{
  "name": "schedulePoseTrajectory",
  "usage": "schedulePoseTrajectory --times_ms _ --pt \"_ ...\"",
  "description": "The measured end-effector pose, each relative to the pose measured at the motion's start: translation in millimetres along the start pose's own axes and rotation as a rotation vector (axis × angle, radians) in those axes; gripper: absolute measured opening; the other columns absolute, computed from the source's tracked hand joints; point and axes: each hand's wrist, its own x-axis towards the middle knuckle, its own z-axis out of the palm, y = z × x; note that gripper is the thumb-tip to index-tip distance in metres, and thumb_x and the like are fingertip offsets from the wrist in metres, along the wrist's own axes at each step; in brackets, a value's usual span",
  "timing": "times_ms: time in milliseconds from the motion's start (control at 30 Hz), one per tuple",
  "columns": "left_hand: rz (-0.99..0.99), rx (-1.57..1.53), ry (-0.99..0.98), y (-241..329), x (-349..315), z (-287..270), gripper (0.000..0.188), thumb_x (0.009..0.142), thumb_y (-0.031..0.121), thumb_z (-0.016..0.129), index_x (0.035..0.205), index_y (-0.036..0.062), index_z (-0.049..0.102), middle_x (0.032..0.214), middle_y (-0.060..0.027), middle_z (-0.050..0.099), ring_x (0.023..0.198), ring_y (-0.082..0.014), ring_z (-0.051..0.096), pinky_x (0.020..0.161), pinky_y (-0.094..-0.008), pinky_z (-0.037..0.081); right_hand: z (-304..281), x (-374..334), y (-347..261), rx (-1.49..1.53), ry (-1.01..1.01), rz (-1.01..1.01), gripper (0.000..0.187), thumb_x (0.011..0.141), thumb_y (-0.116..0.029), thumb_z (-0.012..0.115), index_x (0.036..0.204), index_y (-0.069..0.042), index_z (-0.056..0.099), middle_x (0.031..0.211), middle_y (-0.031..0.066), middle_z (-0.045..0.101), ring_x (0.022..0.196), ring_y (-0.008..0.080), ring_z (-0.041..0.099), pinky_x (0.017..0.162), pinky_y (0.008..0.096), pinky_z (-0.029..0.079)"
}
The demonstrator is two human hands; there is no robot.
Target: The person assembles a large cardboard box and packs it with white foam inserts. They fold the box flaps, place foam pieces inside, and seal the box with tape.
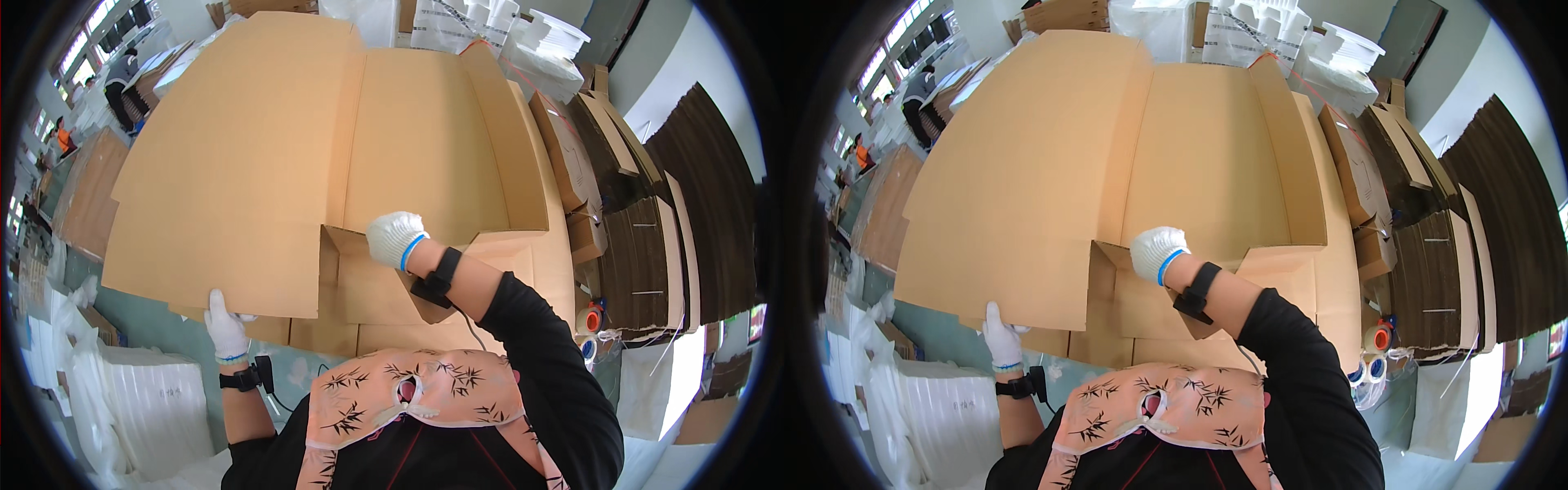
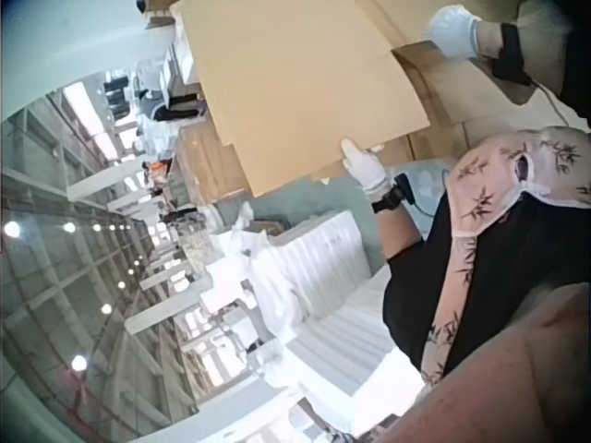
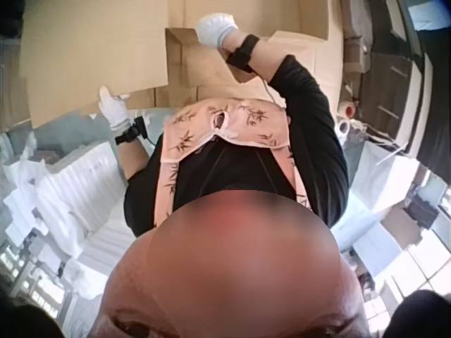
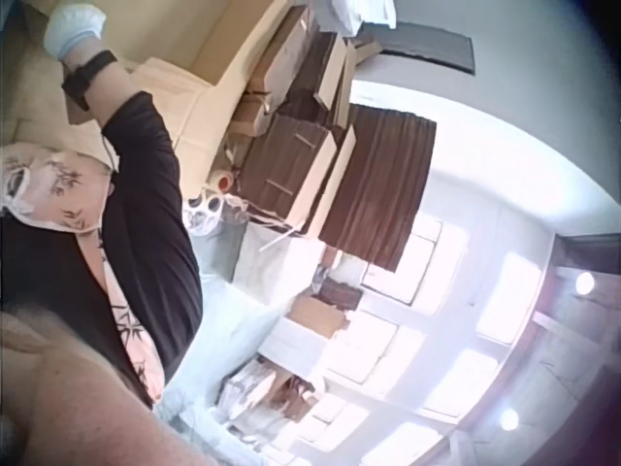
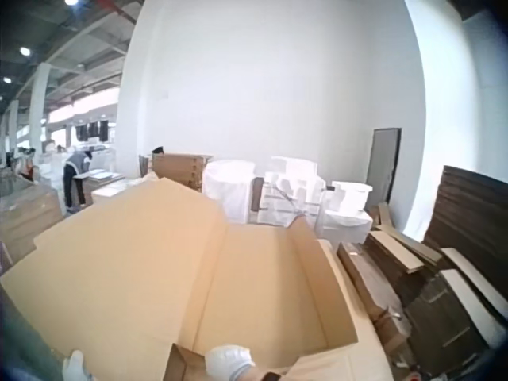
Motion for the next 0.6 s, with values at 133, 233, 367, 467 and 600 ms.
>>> schedulePoseTrajectory --times_ms 133,233,367,467,600 --pt "0.172 0.098 0.304 16.6 -14.6 11.5 0.04 0.103 0.031 0.046 0.118 -0.0042 0.057 0.101 -0.0103 0.065 0.081 -0.018 0.063 0.066 -0.0314 0.05 9.1 -9.8 -9.1 0.026 -0.044 -0.069 0.017 0.079 -0.018 0.062 0.079 -0.009 0.077 0.078 0.0146 0.073 0.074 0.0333 0.072 0.055 0.0456 0.054" --pt "0.124 0.071 0.363 39.3 -11.0 -19.6 0.042 0.103 0.031 0.048 0.124 -0.0049 0.055 0.113 -0.0111 0.063 0.098 -0.0192 0.062 0.082 -0.0321 0.051 17.9 -11.7 -31.3 0.122 -0.049 -0.221 0.023 0.08 -0.023 0.06 0.082 -0.006 0.076 0.082 0.0182 0.072 0.079 0.0362 0.072 0.062 0.0475 0.055" --pt "0.193 -0.224 0.491 48.2 -8.3 -15.7 0.045 0.104 0.033 0.048 0.131 -0.0024 0.051 0.125 -0.0096 0.059 0.111 -0.0194 0.059 0.093 -0.0323 0.048 -9.1 2.0 -27.7 0.311 -0.169 -0.273 0.043 0.079 -0.039 0.062 0.093 -0.001 0.073 0.093 0.022 0.071 0.091 0.0396 0.068 0.081 0.0429 0.055" --pt "0.322 0.094 0.464 0.4 -15.7 -42.2 0.046 0.105 0.035 0.045 0.136 -0.0002 0.048 0.132 -0.0101 0.056 0.116 -0.0228 0.058 0.095 -0.0332 0.049 -46.0 -3.8 11.6 0.754 -0.056 -0.209 0.049 0.079 -0.046 0.069 0.102 -0.003 0.073 0.098 0.0209 0.072 0.093 0.0344 0.069 0.084 0.0385 0.053" --pt "0.07 -0.051 0.108 -88.8 -31.6 -41.8 0.043 0.105 0.018 0.045 0.143 -0.0014 0.04 0.14 -0.0179 0.05 0.129 -0.0291 0.051 0.103 -0.0436 0.048 -76.5 -5.6 61.5 1.316 0.323 0.098 0.045 0.088 -0.031 0.069 0.113 0.005 0.069 0.102 0.0141 0.073 0.093 0.0189 0.067 0.085 0.0304 0.052"
